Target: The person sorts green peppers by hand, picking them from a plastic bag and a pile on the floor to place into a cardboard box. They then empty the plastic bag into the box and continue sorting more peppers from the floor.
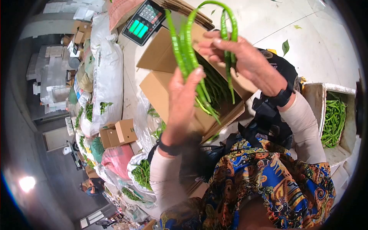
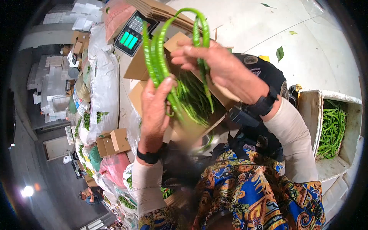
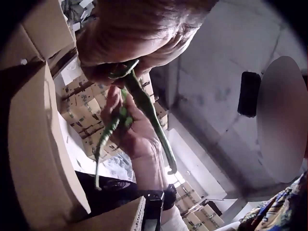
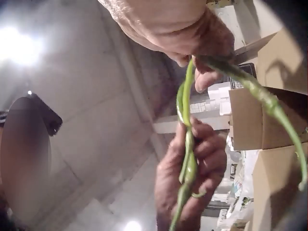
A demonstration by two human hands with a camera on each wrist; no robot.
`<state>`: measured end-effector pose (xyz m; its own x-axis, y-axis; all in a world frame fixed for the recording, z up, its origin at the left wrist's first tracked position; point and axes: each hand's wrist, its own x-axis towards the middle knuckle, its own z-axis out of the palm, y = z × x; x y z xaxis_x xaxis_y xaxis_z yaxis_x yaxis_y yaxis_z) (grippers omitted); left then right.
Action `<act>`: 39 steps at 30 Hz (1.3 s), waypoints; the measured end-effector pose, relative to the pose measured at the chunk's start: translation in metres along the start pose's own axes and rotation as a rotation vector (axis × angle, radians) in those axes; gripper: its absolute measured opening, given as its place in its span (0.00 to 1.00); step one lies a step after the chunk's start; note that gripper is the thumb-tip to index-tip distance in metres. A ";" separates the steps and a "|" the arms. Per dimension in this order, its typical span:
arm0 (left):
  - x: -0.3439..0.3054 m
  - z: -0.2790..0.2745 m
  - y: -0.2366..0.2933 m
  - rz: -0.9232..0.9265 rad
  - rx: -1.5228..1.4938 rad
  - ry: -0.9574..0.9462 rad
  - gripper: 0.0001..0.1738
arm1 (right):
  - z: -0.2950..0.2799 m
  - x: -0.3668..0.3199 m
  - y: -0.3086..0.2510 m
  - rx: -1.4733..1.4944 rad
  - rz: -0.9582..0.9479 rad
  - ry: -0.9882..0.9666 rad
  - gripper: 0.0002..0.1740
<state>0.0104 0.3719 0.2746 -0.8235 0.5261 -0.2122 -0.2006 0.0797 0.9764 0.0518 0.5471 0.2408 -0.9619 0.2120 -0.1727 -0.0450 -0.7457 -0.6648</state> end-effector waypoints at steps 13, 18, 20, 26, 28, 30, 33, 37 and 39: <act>0.002 -0.067 -0.085 -0.230 0.378 0.046 0.20 | -0.006 -0.006 0.012 -0.327 -0.001 -0.092 0.11; 0.013 -0.037 -0.048 0.001 0.328 0.086 0.32 | 0.002 -0.008 0.028 -0.552 -0.160 0.008 0.16; 0.012 -0.019 -0.009 0.043 0.316 0.055 0.31 | -0.002 0.001 0.045 -0.930 -0.464 -0.004 0.19; 0.033 -0.001 0.002 0.161 0.205 -0.011 0.14 | 0.008 -0.010 0.053 -1.051 -0.236 -0.092 0.25; 0.037 -0.013 -0.005 0.036 0.056 -0.010 0.12 | 0.008 -0.007 0.048 -0.494 -0.017 -0.209 0.27; 0.035 -0.022 -0.006 0.041 0.019 0.043 0.10 | -0.002 -0.001 0.045 -0.227 0.199 -0.147 0.22; 0.028 -0.033 0.002 0.052 -0.043 0.020 0.10 | -0.009 0.012 0.045 -0.008 0.262 -0.113 0.20; 0.025 -0.019 0.000 -0.010 0.157 -0.053 0.12 | 0.012 0.002 0.025 0.170 0.195 -0.127 0.19; 0.024 -0.008 -0.009 0.034 0.237 -0.072 0.13 | 0.004 0.008 0.033 0.179 0.174 -0.200 0.19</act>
<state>-0.0115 0.3773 0.2609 -0.7858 0.5903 -0.1844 -0.0367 0.2531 0.9667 0.0418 0.5214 0.2205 -0.9925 -0.0434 -0.1141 0.0948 -0.8630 -0.4962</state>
